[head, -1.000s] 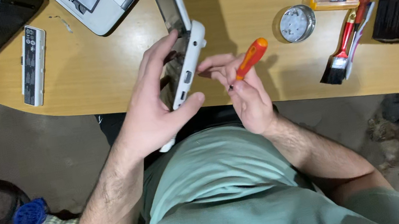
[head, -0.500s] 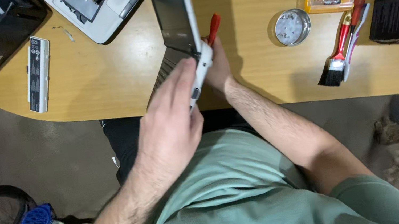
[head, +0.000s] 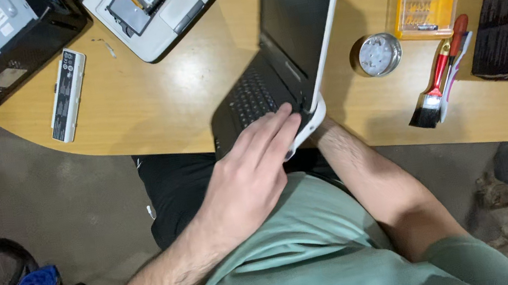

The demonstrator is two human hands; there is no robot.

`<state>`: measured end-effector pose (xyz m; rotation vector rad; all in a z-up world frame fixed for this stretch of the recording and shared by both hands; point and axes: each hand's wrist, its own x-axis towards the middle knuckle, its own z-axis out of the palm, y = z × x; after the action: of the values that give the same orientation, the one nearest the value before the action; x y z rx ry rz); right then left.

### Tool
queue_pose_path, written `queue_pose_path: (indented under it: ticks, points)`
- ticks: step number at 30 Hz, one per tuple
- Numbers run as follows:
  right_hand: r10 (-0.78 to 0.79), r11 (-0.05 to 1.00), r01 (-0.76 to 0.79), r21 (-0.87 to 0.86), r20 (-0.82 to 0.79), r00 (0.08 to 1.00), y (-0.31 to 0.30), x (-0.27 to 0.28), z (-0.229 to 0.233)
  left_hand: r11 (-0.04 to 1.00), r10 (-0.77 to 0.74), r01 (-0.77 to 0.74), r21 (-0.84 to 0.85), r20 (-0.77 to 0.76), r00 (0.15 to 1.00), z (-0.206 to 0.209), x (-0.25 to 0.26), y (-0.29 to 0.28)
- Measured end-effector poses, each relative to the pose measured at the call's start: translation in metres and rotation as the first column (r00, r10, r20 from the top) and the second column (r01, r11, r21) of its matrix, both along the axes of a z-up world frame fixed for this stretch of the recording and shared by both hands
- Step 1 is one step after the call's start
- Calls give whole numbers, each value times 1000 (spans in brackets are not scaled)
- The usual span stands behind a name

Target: The person disassembles a laptop by removing the battery, keyboard, and internal components. They use a screwdriver to unscrew parts and carefully lift out the keyboard, hard drive, and other internal pieces.

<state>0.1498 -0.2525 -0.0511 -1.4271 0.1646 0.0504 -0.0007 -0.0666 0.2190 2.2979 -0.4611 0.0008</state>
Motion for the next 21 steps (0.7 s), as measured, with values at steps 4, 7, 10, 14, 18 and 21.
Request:
queue_pose_path:
  ticks: [4,7,10,14,18,21]
  points:
    - [-69,996,64,62,67,995,-19,13,27,989,10,-2,-145,56,998,-28,-5,30]
    - [16,997,27,-69,560,829,-27,12,72,930,157,-127,-346,62,986,-64,-5,48]
    - [31,982,59,-178,464,885,-31,1,101,861,216,-154,-486,74,974,-95,-8,62]
    - [-5,939,128,-320,358,934,-41,-7,95,659,218,-345,-668,-270,938,-142,-20,76]
    - [35,877,119,-465,310,950,-47,-22,104,402,107,-506,-763,-510,854,-187,-39,82]
    - [52,852,89,-517,251,967,-48,-27,104,425,68,-532,-732,-560,825,-129,-29,74]
